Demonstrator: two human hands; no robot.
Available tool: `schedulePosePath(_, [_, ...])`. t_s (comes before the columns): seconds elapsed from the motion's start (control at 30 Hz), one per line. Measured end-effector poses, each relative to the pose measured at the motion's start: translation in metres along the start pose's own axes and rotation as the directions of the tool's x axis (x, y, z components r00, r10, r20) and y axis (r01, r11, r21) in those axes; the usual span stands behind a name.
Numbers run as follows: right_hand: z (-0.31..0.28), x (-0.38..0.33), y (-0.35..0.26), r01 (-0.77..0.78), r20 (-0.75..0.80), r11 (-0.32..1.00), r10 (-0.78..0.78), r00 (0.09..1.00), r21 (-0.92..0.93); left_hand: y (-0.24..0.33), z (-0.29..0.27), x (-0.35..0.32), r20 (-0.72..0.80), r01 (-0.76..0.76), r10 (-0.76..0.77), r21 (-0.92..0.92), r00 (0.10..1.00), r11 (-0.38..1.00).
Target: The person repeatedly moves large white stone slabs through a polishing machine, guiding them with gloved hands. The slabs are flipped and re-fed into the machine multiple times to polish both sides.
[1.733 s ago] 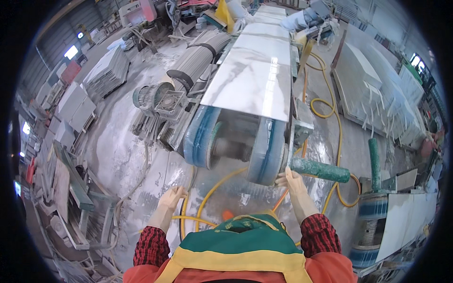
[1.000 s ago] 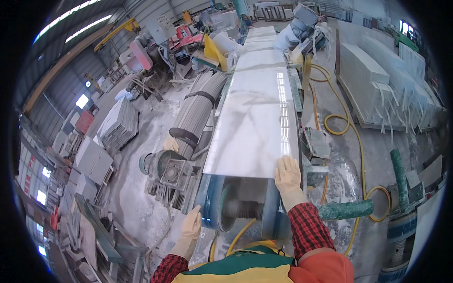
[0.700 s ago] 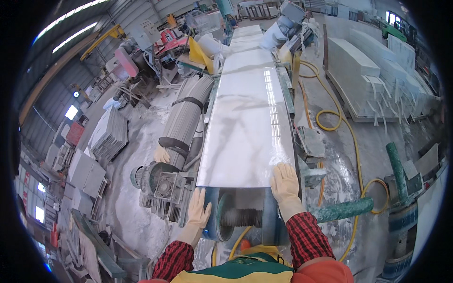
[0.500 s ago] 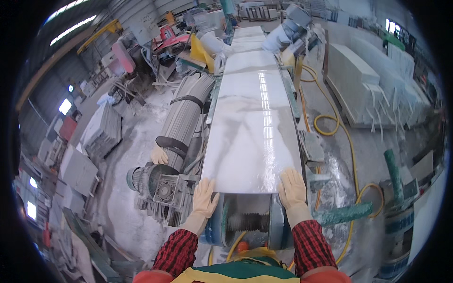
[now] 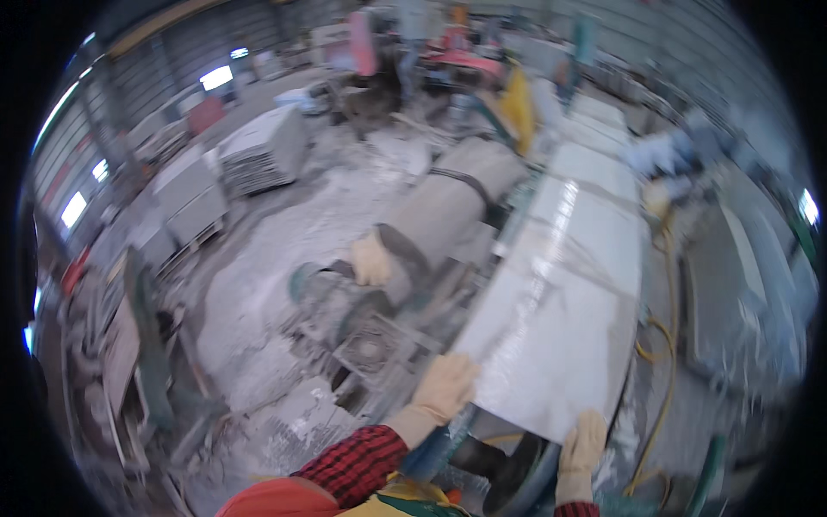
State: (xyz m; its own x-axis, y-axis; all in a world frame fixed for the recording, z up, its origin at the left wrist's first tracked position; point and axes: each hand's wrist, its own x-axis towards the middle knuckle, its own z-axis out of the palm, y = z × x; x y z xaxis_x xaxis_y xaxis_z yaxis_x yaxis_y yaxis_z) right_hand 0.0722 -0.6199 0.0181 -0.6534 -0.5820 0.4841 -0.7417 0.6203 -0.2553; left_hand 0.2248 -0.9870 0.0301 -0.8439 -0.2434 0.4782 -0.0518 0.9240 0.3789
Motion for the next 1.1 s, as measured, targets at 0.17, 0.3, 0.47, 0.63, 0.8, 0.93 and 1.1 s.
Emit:
schedulePosePath(0.17, [-0.040, 0.013, -0.044, 0.117, -0.062, 0.992, -0.120, 0.991, -0.048, -0.002, 0.007, -0.004, -0.128, -0.026, 0.027, 0.006, 0.991, 1.000])
schedulePosePath(0.3, [-0.034, 0.032, -0.021, -0.224, 0.197, 0.970, 0.202, 0.959, 0.095, 0.004, -0.004, -0.007, -0.071, 0.001, -0.002, -0.020, 0.997, 1.000])
schedulePosePath(0.47, [0.014, 0.038, 0.038, 0.069, 0.054, 0.986, -0.061, 0.997, -0.152, 0.004, 0.004, -0.014, -0.092, 0.008, -0.009, -0.008, 0.996, 1.000])
schedulePosePath(0.63, [0.021, 0.044, 0.044, -0.157, 0.343, 0.976, 0.200, 0.918, -0.150, 0.005, 0.005, -0.018, -0.110, -0.007, 0.008, 0.012, 0.994, 1.000])
schedulePosePath(0.8, [0.057, 0.023, 0.083, 0.091, 0.067, 0.981, -0.081, 0.994, -0.171, 0.009, -0.011, -0.013, -0.038, -0.004, 0.004, -0.010, 0.999, 1.000])
schedulePosePath(0.93, [0.057, 0.022, 0.085, 0.077, 0.110, 0.983, -0.059, 0.992, -0.168, 0.010, -0.014, -0.013, -0.021, 0.003, -0.004, -0.016, 1.000, 1.000])
schedulePosePath(1.1, [0.056, 0.021, 0.081, 0.053, 0.125, 0.983, -0.031, 0.992, -0.178, 0.014, -0.018, -0.014, -0.035, -0.001, 0.002, 0.018, 0.999, 1.000])
